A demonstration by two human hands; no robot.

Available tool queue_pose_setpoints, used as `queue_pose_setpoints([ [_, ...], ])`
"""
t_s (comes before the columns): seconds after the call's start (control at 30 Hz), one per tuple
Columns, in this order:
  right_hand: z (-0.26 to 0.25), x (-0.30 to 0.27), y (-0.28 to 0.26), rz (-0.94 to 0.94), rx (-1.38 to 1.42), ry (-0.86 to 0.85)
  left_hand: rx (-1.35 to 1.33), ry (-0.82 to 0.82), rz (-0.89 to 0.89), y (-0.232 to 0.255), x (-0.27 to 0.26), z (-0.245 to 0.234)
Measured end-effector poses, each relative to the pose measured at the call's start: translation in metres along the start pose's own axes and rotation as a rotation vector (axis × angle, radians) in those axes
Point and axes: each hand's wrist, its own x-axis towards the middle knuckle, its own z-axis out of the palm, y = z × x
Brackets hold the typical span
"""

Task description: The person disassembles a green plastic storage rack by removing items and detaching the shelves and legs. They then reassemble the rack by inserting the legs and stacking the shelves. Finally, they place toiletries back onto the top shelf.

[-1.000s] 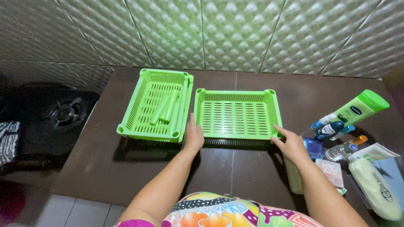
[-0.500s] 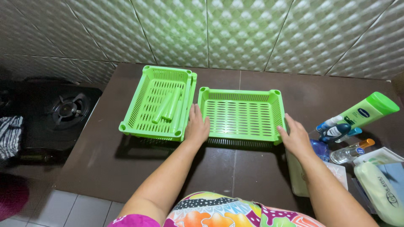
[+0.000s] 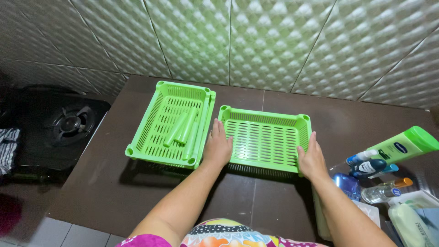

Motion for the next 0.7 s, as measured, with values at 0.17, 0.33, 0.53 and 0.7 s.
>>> queue_pose_setpoints([
  [0.17, -0.006, 0.017, 0.012, -0.11, -0.081, 0.023, 0.015, -0.125, -0.125, 0.018, 0.013, -0.014],
  [0.33, -0.007, 0.065, 0.004, -0.21, -0.12, 0.053, 0.07, 0.025, 0.036, 0.019, 0.079, 0.015],
  [0.53, 0.006, 0.079, -0.012, -0.15, -0.261, -0.025, 0.229, -0.037, 0.074, 0.008, 0.103, 0.027],
  [0.7, 0.0, 0.076, -0.015, -0.187, -0.19, 0.062, 0.134, -0.234, -0.036, 0.02, 0.118, 0.005],
])
